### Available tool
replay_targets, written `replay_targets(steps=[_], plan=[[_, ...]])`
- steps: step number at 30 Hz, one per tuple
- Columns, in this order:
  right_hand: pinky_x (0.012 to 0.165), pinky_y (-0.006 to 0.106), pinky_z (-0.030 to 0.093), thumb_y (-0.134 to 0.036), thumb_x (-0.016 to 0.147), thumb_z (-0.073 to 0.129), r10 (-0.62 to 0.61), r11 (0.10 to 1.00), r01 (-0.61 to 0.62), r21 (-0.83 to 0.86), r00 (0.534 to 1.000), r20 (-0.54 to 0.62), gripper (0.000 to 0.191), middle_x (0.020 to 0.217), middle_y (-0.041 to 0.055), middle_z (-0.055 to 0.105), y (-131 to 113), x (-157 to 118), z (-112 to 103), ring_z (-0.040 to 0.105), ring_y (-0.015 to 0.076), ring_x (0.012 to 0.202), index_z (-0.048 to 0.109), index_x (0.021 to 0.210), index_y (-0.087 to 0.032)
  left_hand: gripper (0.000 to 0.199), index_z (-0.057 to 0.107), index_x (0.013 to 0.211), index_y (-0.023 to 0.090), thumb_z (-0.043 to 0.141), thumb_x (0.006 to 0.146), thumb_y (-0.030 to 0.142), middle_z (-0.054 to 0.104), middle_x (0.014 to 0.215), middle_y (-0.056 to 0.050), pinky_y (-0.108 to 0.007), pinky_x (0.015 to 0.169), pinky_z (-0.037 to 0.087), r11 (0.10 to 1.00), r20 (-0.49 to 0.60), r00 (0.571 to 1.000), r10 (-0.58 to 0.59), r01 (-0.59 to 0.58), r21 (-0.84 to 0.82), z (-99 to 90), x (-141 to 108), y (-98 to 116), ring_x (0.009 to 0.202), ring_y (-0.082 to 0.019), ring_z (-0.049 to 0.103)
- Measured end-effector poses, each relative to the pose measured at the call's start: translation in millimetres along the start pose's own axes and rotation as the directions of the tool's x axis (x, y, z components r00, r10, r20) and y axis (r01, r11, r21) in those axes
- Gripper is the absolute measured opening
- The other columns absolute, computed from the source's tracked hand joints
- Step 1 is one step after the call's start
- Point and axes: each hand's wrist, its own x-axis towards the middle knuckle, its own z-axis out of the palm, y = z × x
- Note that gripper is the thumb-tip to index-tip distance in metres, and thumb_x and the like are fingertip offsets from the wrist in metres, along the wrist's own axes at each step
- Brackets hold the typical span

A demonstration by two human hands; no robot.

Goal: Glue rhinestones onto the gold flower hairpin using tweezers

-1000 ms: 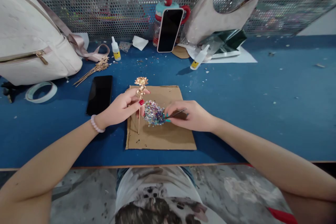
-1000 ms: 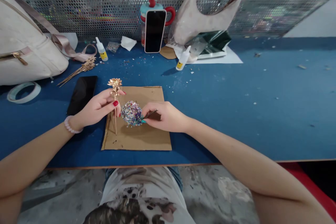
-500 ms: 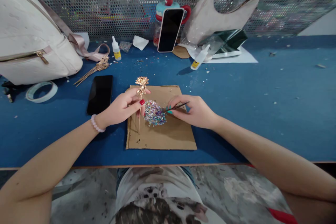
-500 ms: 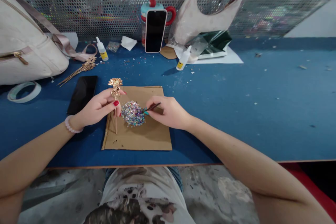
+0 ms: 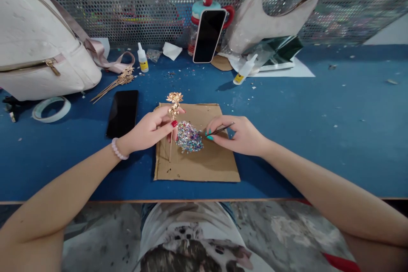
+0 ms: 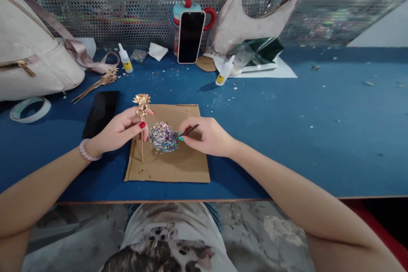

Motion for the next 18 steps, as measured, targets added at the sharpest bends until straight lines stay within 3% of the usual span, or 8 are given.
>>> replay_targets(steps=[4,18], plan=[[0.065,0.024,0.050,-0.017,0.076,0.053,-0.039,0.999,0.039,0.011,0.998,0.057,0.005,0.080,0.0039,0.066,-1.7,-0.4,-1.1,0.063,0.0119,0.071,0.057,0.080,-0.017,0.033,0.042,0.123,0.013,0.039,0.090,0.015,0.058,0.064,0.001,-0.021,0.057,0.049,1.000,0.001,1.000,-0.010,0.010,-0.007,0.1,0.2,1.4,0.057,-0.009,0.055],[0.067,0.025,0.051,-0.018,0.078,0.054,-0.042,0.998,0.039,0.043,0.997,0.064,0.005,0.082,0.0042,0.067,-3.3,1.1,3.5,0.064,0.0130,0.074,0.058,0.081,-0.017,0.034,0.041,0.124,0.015,0.038,0.090,0.015,0.057,0.063,0.002,-0.022,0.058,0.048,1.000,0.002,1.000,0.000,0.000,0.012,0.0,-0.2,0.8,0.057,-0.010,0.055]])
